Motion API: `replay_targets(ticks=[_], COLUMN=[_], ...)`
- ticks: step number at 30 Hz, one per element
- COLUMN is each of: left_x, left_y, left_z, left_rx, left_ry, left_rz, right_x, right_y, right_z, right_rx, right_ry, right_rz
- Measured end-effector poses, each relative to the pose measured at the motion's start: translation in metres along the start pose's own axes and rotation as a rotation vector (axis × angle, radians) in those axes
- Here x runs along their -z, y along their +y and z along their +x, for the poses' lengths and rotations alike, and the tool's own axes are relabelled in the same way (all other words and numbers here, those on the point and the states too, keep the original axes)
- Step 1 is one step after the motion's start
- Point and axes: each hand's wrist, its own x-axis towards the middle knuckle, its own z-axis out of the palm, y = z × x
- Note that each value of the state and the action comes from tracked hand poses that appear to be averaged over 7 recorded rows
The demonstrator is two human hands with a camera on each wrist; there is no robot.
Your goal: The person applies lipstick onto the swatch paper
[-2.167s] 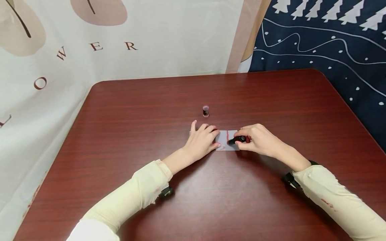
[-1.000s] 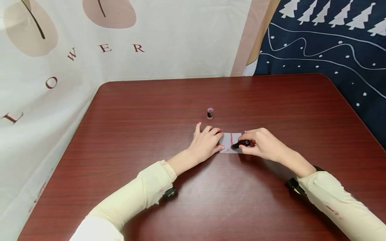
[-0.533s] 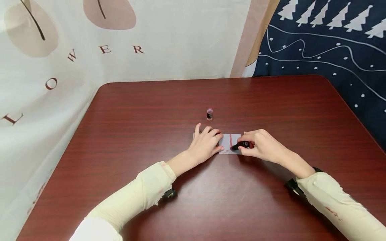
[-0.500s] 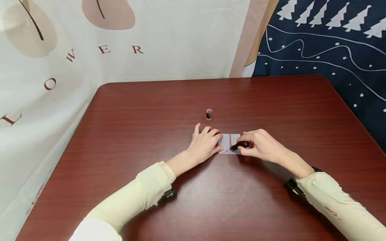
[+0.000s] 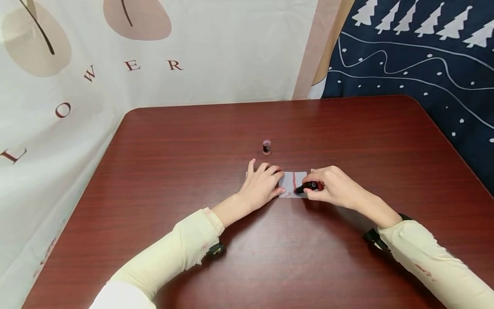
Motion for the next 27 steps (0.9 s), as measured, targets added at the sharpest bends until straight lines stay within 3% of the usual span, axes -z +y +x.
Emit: replay_targets(ticks=[27], left_x=[0.0004], left_y=[-0.0002], left_z=[-0.0013], left_rx=[0.007], left_ry=[0.000], left_rz=[-0.009], right_x=[-0.0012], right_y=[-0.0031], right_z=[-0.0004], right_rx=[-0.007], right_ry=[0.006], right_rz=[-0.009])
